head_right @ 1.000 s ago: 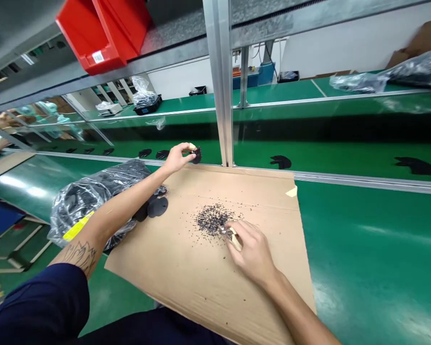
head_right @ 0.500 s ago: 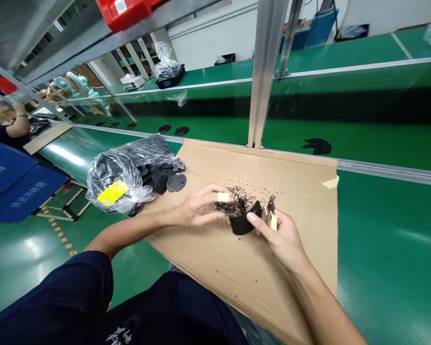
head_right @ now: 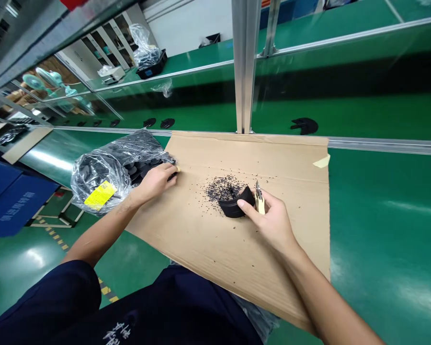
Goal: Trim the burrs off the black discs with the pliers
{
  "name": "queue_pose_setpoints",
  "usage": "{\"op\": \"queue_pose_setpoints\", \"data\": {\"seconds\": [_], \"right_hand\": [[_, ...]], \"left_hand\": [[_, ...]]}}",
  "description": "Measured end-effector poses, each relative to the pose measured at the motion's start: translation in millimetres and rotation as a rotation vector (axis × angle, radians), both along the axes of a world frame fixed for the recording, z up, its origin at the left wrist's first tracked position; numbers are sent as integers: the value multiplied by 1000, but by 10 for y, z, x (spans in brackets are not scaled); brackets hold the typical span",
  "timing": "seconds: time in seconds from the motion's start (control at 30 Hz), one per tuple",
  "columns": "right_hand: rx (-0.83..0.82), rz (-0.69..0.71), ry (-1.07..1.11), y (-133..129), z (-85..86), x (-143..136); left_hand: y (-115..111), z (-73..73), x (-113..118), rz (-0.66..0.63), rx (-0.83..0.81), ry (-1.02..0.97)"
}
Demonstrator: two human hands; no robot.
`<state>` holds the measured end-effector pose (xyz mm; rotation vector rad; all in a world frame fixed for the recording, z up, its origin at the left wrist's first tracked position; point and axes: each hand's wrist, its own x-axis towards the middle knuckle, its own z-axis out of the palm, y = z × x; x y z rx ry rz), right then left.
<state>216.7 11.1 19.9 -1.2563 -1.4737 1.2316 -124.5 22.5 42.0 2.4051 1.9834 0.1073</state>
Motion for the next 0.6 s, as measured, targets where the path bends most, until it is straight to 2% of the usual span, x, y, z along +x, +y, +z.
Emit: {"op": "queue_pose_setpoints", "data": {"seconds": [0.03, 0.1, 0.17, 0.23, 0.3, 0.4, 0.53, 0.6], "right_hand": [[1, -17, -10, -1, -8, 2], [14, -47, -30, -11, -16, 1], [48, -63, -53, -32, -13, -7], [91, -60, -75, -57, -6, -20], [115, -36, -84, -79, -2, -31], [109, 17, -73, -106, -7, -35], [96, 48, -88, -138, -6, -26], [93, 65, -93, -153, 5, -28]], "left_hand": [[-4, 11, 40, -26, 37, -127], [-20, 17, 183, -112, 92, -506], [-45, -12, 416, -212, 74, -875], [-76, -71, 705, -272, 19, -1103], [-107, -138, 986, -288, -15, -1201], [-145, -223, 1265, -278, 23, -1210], [-189, -288, 1349, -271, 102, -1233], [-207, -301, 1345, -298, 112, -1175]]}}
